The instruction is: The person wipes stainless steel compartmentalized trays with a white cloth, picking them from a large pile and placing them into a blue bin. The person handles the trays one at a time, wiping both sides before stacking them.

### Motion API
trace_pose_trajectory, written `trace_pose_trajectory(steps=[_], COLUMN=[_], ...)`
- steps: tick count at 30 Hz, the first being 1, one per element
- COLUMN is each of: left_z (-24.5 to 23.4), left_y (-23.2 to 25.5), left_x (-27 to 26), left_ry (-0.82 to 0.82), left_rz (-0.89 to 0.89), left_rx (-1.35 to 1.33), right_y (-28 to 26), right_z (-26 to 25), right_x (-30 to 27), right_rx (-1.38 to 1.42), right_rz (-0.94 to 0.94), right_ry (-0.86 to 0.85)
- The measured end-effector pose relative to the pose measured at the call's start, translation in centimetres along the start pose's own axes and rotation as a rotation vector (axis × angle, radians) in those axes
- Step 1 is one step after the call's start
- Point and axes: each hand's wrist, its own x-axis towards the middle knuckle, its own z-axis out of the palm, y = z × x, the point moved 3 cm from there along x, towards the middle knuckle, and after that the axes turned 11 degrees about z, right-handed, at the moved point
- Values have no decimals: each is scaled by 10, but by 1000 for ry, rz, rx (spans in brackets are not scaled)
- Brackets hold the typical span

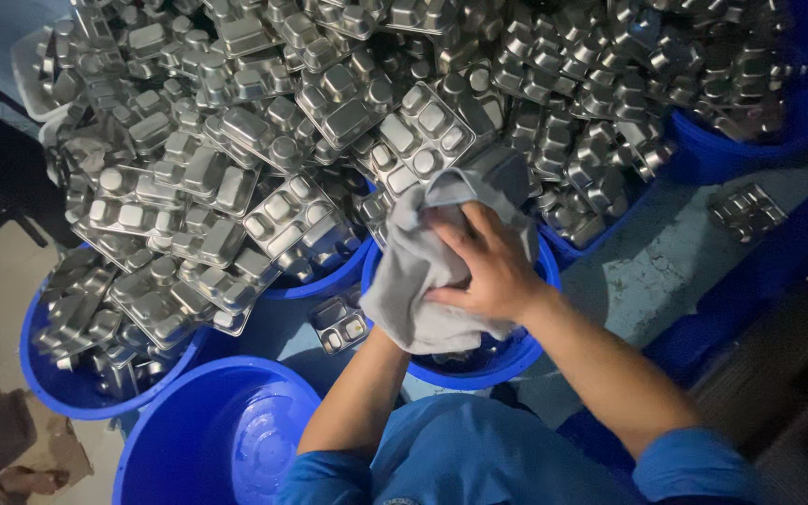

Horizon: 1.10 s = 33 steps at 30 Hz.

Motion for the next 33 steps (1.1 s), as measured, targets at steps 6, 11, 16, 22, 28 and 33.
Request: trace_pose_trajectory(steps=[6, 11, 16, 22, 28, 33], left_z=[-8, -9, -16, -41, -41, -25], left_y=[0, -12, -7, 6, -1, 19], left_x=[1, -16, -16, -35, -33, -17], left_ry=[-41, -60, -30, 120, 60, 191], left_rz=[-71, -136, -118, -96, -72, 15], left_rx=[21, 46, 29, 16, 313, 88], right_y=[-8, 3, 19, 3, 24, 49], right_z=[11, 25, 52, 63, 57, 79], right_x=[1, -28, -58, -91, -92, -118], right_rx=[141, 6, 377, 18, 121, 395], right_rz=[28, -10, 286, 160, 327, 749], right_ry=[115, 129, 242, -42, 40, 95])
